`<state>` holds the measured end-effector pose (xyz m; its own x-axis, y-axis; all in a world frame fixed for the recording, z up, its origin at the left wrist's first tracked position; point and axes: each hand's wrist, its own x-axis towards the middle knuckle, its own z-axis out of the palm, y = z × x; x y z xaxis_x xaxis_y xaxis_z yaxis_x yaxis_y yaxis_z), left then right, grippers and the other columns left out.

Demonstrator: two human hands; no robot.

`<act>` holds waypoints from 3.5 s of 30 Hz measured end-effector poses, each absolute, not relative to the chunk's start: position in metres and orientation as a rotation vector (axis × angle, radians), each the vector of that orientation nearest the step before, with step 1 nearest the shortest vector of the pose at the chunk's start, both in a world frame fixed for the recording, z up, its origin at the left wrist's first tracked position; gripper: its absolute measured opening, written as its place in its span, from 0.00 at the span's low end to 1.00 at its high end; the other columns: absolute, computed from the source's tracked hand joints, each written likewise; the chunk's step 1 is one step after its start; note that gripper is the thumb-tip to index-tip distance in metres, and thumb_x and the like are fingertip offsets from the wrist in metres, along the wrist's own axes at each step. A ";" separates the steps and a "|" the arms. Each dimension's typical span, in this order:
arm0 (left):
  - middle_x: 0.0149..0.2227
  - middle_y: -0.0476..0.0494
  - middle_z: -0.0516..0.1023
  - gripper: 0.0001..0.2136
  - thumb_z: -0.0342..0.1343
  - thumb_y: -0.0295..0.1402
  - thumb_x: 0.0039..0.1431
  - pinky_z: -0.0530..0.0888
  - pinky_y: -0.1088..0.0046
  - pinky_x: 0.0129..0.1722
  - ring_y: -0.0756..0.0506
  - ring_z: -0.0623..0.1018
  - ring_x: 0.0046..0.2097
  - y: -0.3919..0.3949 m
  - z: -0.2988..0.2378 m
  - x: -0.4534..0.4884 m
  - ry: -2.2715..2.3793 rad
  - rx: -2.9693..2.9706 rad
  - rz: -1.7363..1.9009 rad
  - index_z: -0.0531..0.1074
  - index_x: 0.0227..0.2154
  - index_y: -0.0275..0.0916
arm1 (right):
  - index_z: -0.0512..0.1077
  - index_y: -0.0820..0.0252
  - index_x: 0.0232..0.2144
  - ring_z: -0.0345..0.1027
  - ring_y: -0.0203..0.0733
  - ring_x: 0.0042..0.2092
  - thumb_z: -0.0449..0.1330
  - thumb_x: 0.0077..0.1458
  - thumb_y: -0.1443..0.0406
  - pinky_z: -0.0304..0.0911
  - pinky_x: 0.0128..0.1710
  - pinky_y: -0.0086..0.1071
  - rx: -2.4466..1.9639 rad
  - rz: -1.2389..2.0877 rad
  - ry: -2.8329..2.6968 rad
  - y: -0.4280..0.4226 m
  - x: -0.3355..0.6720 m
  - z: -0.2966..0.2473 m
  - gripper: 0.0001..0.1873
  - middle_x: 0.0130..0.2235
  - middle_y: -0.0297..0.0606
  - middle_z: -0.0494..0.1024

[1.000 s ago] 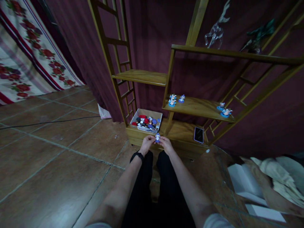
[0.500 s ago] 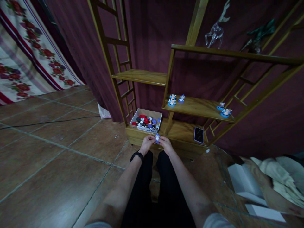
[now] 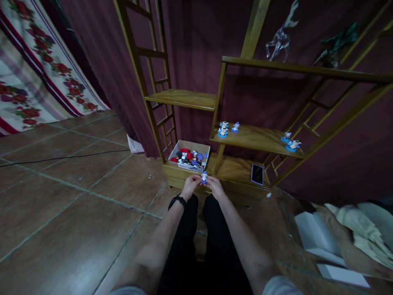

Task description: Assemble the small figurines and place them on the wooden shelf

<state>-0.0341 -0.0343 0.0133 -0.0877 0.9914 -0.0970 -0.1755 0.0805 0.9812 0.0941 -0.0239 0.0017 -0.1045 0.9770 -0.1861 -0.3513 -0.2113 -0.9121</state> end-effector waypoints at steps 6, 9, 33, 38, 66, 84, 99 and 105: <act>0.26 0.48 0.75 0.12 0.65 0.29 0.33 0.69 0.73 0.35 0.50 0.73 0.30 -0.034 0.014 -0.032 1.126 0.996 1.281 0.71 0.25 0.35 | 0.73 0.62 0.25 0.68 0.35 0.30 0.64 0.32 0.63 0.64 0.34 0.30 -1.062 1.532 -0.843 -0.023 0.095 0.002 0.12 0.29 0.35 0.76; 0.28 0.47 0.75 0.15 0.65 0.27 0.32 0.68 0.72 0.37 0.50 0.73 0.31 -0.035 0.013 -0.031 1.115 1.007 1.283 0.70 0.27 0.35 | 0.73 0.62 0.26 0.68 0.35 0.30 0.65 0.32 0.63 0.64 0.33 0.31 -1.053 1.531 -0.837 -0.022 0.095 0.001 0.13 0.29 0.35 0.76; 0.29 0.47 0.76 0.16 0.64 0.25 0.32 0.68 0.70 0.40 0.49 0.73 0.33 -0.033 0.007 -0.031 1.040 1.035 1.271 0.71 0.29 0.35 | 0.72 0.61 0.30 0.68 0.36 0.32 0.65 0.32 0.64 0.63 0.34 0.30 -1.013 1.517 -0.875 -0.025 0.092 0.002 0.17 0.31 0.34 0.77; 0.29 0.48 0.76 0.12 0.62 0.25 0.35 0.68 0.72 0.38 0.50 0.73 0.32 -0.034 0.008 -0.033 1.066 1.037 1.296 0.72 0.29 0.35 | 0.72 0.60 0.31 0.68 0.36 0.32 0.66 0.31 0.63 0.62 0.33 0.29 -1.041 1.497 -0.928 -0.025 0.093 0.001 0.19 0.32 0.34 0.76; 0.22 0.49 0.73 0.08 0.61 0.27 0.35 0.66 0.77 0.26 0.52 0.70 0.25 -0.036 0.016 -0.033 1.175 0.909 1.347 0.71 0.24 0.35 | 0.74 0.62 0.28 0.70 0.37 0.32 0.65 0.32 0.65 0.65 0.38 0.34 -1.020 1.597 -0.832 -0.027 0.093 0.008 0.14 0.31 0.36 0.77; 0.23 0.46 0.75 0.08 0.61 0.32 0.37 0.66 0.76 0.27 0.52 0.70 0.25 -0.034 0.010 -0.035 1.141 0.918 1.337 0.74 0.24 0.34 | 0.74 0.62 0.31 0.71 0.41 0.37 0.64 0.36 0.65 0.65 0.43 0.38 -0.953 1.607 -0.892 -0.028 0.096 0.007 0.14 0.35 0.39 0.78; 0.27 0.44 0.76 0.12 0.63 0.33 0.36 0.68 0.75 0.30 0.52 0.71 0.26 -0.029 0.005 -0.036 1.104 0.888 1.299 0.76 0.27 0.34 | 0.73 0.62 0.30 0.72 0.40 0.35 0.66 0.34 0.63 0.66 0.42 0.38 -0.955 1.575 -0.819 -0.025 0.095 -0.002 0.16 0.35 0.39 0.77; 0.28 0.43 0.77 0.13 0.64 0.33 0.37 0.68 0.75 0.31 0.51 0.72 0.28 -0.030 0.009 -0.037 1.083 0.901 1.258 0.76 0.29 0.34 | 0.73 0.62 0.29 0.71 0.40 0.34 0.67 0.34 0.60 0.66 0.41 0.38 -0.952 1.551 -0.808 -0.026 0.094 -0.002 0.17 0.33 0.39 0.77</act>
